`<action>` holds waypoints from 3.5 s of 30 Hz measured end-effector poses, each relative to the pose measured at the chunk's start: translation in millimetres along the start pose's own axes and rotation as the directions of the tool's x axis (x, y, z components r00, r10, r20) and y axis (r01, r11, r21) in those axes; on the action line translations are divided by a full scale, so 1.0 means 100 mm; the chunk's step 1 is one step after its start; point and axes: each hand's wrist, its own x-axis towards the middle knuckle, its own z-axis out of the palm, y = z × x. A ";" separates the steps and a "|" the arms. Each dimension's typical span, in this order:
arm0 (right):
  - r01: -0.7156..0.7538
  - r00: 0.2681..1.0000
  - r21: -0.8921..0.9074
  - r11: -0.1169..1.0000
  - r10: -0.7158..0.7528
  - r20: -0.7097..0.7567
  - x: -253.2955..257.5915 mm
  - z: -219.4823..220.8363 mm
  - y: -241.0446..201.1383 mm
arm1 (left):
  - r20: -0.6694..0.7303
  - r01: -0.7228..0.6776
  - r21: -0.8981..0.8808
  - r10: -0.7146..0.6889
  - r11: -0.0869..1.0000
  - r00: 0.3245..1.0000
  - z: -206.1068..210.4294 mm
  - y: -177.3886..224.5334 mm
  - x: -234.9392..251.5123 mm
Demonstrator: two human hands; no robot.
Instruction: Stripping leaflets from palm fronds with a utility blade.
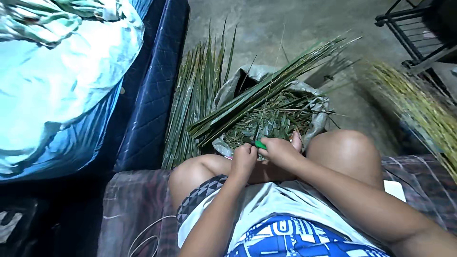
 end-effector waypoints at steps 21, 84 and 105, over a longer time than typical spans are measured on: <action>-0.175 0.983 -0.024 0.984 0.173 -0.066 0.21 -0.08 0.10 | 0.032 -0.031 0.174 0.026 0.984 0.999 0.01 0.05 0.01; 0.240 0.971 0.730 0.640 -0.160 -0.178 0.28 0.15 0.09 | 0.153 0.187 -0.940 -0.135 0.287 0.979 0.12 -0.10 0.09; -0.089 0.982 0.995 0.034 0.169 0.082 0.27 -0.22 0.37 | 0.309 0.179 -0.903 0.302 0.391 0.902 -0.25 -0.31 0.13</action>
